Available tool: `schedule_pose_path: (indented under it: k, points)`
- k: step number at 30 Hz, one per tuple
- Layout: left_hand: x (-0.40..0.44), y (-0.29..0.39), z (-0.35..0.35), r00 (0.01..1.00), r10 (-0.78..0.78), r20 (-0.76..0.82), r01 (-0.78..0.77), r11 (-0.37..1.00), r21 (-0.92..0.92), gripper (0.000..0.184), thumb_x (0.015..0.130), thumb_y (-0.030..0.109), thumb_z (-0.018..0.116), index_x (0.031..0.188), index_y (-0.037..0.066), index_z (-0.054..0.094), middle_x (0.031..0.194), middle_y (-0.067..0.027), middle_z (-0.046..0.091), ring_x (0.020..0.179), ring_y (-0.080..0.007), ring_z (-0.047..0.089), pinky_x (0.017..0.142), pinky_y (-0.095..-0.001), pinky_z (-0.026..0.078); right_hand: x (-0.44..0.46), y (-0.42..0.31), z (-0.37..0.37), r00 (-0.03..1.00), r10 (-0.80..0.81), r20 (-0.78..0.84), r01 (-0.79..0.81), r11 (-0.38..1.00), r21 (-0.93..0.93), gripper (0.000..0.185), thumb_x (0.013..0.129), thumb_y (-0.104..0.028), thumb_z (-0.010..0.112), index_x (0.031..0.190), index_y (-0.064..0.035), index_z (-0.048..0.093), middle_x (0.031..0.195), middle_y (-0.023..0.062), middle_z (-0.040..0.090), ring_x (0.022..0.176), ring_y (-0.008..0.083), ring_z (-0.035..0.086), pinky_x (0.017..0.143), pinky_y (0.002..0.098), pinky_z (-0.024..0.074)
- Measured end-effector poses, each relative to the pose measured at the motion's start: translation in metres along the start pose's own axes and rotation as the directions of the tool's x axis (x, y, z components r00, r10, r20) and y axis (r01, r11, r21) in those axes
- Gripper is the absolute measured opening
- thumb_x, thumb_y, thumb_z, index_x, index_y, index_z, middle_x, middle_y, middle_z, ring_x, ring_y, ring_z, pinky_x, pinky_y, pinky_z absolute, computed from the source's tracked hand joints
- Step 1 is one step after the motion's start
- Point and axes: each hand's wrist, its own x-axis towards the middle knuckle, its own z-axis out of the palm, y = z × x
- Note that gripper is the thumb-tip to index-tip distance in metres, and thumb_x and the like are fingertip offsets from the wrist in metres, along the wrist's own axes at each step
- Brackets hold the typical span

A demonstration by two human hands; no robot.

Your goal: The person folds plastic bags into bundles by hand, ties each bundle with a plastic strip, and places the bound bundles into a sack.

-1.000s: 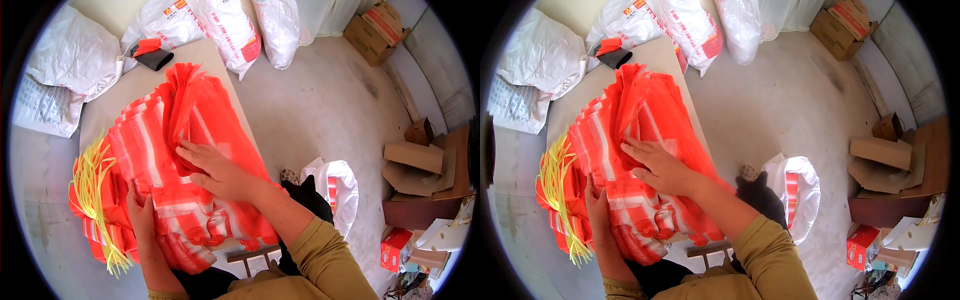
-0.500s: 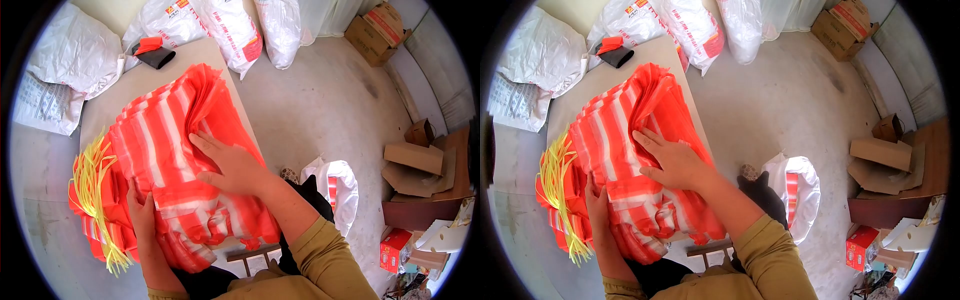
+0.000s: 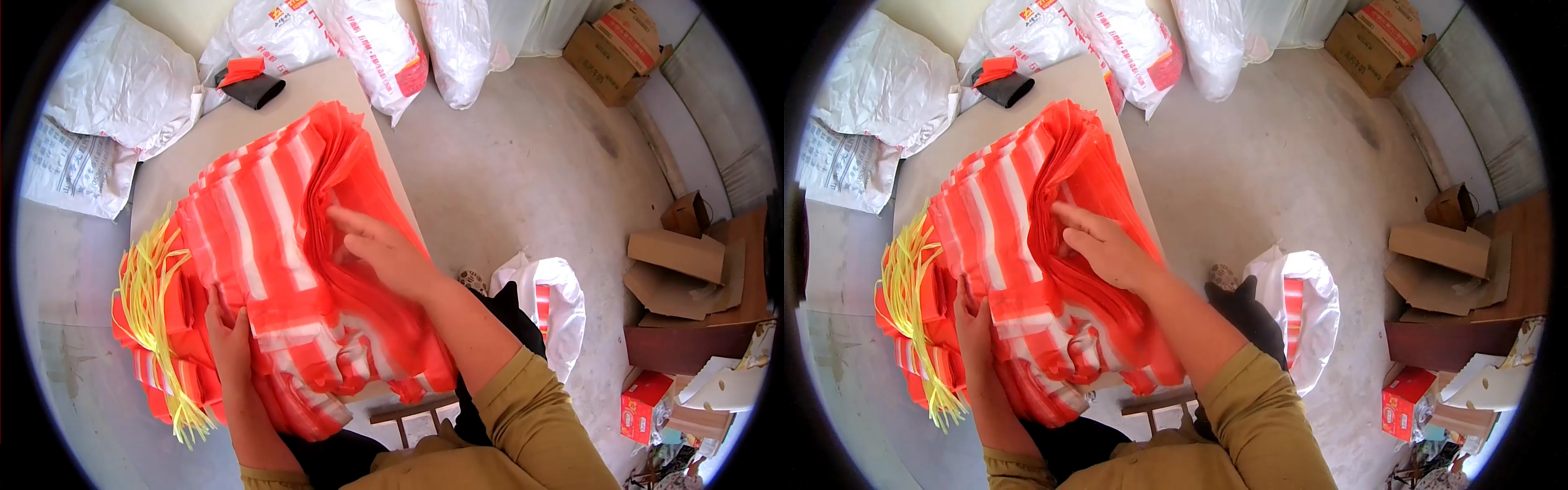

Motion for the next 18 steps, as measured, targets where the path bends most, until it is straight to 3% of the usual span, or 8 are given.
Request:
schedule_pose_path:
  k: [2, 5, 8, 11, 14, 17, 18]
  points:
    - [0.001, -0.005, -0.001, 1.000, 0.015, -0.001, -0.015, 1.000, 0.006, 0.073, 0.100, 0.008, 0.067, 0.164, -0.001, 0.034, 0.167, -0.0188, 0.039, 0.154, -0.0281, 0.038, 0.126, -0.0384, 0.030, 0.000, -0.002, -0.005, 0.996, -0.016, 0.085, 0.038, 0.963, -0.267, 0.053, 0.106, -0.010, 0.051, 0.159, -0.0074, 0.048, 0.163, 0.0179, 0.050, 0.143, 0.0276, 0.055, 0.118, 0.0385, 0.0415]
    - [0.002, -0.009, -0.001, 1.000, 0.024, -0.008, -0.024, 0.999, 0.030, 0.073, 0.100, 0.008, 0.067, 0.164, -0.001, 0.034, 0.167, -0.0182, 0.039, 0.154, -0.0280, 0.038, 0.126, -0.0384, 0.030, 0.003, 0.017, 0.001, 0.945, -0.301, 0.126, 0.324, 0.818, -0.475, 0.040, 0.102, -0.007, 0.054, 0.140, -0.0021, 0.065, 0.151, 0.0202, 0.059, 0.131, 0.0348, 0.062, 0.112, 0.0407, 0.0465]
    - [0.002, -0.007, -0.001, 0.999, 0.033, -0.006, -0.033, 0.998, 0.056, 0.073, 0.100, 0.008, 0.067, 0.164, 0.000, 0.034, 0.167, -0.0175, 0.040, 0.154, -0.0278, 0.038, 0.126, -0.0383, 0.030, 0.003, 0.010, 0.003, 0.919, -0.321, 0.228, 0.389, 0.649, -0.654, 0.044, 0.100, -0.014, 0.060, 0.143, -0.0059, 0.063, 0.151, 0.0204, 0.058, 0.133, 0.0377, 0.059, 0.118, 0.0450, 0.0411]
    - [0.003, -0.014, -0.002, 0.998, 0.056, -0.005, -0.056, 0.998, 0.033, 0.073, 0.100, 0.008, 0.067, 0.164, 0.000, 0.034, 0.167, -0.0172, 0.040, 0.154, -0.0272, 0.039, 0.126, -0.0383, 0.030, -0.005, 0.006, 0.013, 0.921, -0.309, 0.237, 0.354, 0.411, -0.840, 0.052, 0.100, -0.024, 0.065, 0.150, -0.0124, 0.058, 0.153, 0.0190, 0.056, 0.136, 0.0367, 0.056, 0.123, 0.0496, 0.0344]
    - [0.005, -0.021, -0.002, 0.998, 0.063, -0.005, -0.063, 0.998, 0.006, 0.073, 0.100, 0.008, 0.067, 0.164, 0.000, 0.035, 0.167, -0.0166, 0.040, 0.154, -0.0269, 0.039, 0.126, -0.0382, 0.030, -0.006, 0.007, 0.017, 0.915, -0.292, 0.278, 0.368, 0.321, -0.873, 0.066, 0.097, -0.025, 0.069, 0.158, -0.0137, 0.048, 0.153, 0.0200, 0.055, 0.138, 0.0370, 0.054, 0.113, 0.0532, 0.0442]
    - [0.004, -0.020, -0.002, 0.998, 0.071, -0.002, -0.071, 0.998, -0.003, 0.072, 0.100, 0.009, 0.067, 0.164, 0.001, 0.035, 0.166, -0.0165, 0.041, 0.153, -0.0266, 0.039, 0.126, -0.0381, 0.030, -0.011, -0.006, 0.022, 0.963, -0.152, 0.223, 0.263, 0.350, -0.899, 0.070, 0.097, -0.028, 0.070, 0.160, -0.0141, 0.045, 0.150, 0.0204, 0.056, 0.134, 0.0381, 0.057, 0.110, 0.0513, 0.0471]
    - [0.004, -0.019, -0.003, 0.998, 0.068, 0.000, -0.068, 0.998, 0.007, 0.072, 0.100, 0.009, 0.067, 0.164, 0.001, 0.035, 0.166, -0.0165, 0.041, 0.153, -0.0266, 0.040, 0.126, -0.0381, 0.030, -0.011, -0.014, 0.023, 0.981, -0.054, 0.187, 0.192, 0.436, -0.879, 0.070, 0.096, -0.028, 0.071, 0.160, -0.0141, 0.045, 0.149, 0.0203, 0.057, 0.133, 0.0388, 0.057, 0.110, 0.0505, 0.0474]
